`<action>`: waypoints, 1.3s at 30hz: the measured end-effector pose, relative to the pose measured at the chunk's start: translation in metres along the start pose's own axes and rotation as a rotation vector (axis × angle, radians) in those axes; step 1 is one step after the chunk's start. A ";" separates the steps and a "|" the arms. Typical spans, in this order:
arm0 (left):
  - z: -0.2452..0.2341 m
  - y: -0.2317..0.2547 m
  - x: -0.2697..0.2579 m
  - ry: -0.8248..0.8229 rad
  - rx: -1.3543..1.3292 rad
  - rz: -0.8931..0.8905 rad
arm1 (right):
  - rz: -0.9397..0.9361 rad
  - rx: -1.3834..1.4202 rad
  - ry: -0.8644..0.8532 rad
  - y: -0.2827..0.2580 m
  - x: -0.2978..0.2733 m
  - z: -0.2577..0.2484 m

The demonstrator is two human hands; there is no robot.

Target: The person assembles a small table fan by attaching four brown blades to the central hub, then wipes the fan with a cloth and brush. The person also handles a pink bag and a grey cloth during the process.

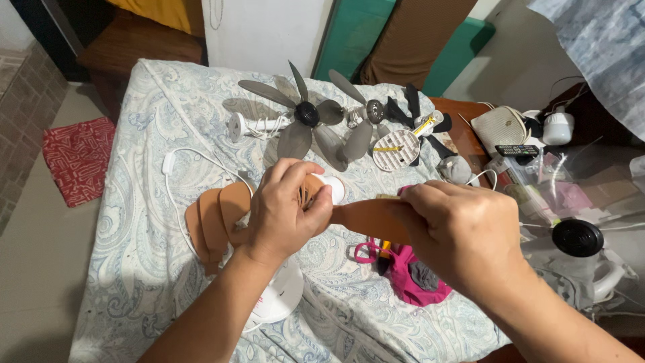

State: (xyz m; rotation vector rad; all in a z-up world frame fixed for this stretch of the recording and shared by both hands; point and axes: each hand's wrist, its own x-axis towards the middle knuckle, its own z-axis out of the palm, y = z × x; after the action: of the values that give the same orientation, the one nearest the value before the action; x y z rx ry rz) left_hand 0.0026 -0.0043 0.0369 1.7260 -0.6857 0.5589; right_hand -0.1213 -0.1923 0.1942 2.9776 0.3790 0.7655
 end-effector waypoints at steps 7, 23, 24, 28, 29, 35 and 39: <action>0.004 0.001 0.006 0.027 0.064 0.016 | 0.397 0.130 -0.096 0.010 0.001 0.017; 0.017 -0.009 0.024 0.004 0.002 -0.013 | 0.140 0.094 -0.412 0.026 0.004 0.052; 0.017 -0.011 0.023 -0.006 0.002 -0.014 | 0.134 0.138 -0.379 0.018 0.005 0.056; 0.025 -0.022 0.029 -0.061 0.002 -0.159 | 0.203 0.217 -0.334 0.006 0.006 0.050; 0.026 -0.026 0.030 -0.079 0.003 -0.238 | 0.228 0.223 -0.321 0.007 0.005 0.046; 0.030 -0.056 0.040 0.004 -0.081 -0.286 | 0.328 0.256 -0.145 0.017 -0.003 0.045; 0.027 -0.062 0.039 0.006 -0.089 -0.286 | 0.364 0.275 -0.099 0.019 -0.005 0.061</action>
State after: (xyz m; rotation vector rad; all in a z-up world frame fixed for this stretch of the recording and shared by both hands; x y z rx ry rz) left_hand 0.0745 -0.0252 0.0140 1.7001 -0.4417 0.3298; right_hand -0.0926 -0.2107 0.1404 3.3807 -0.0748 0.6283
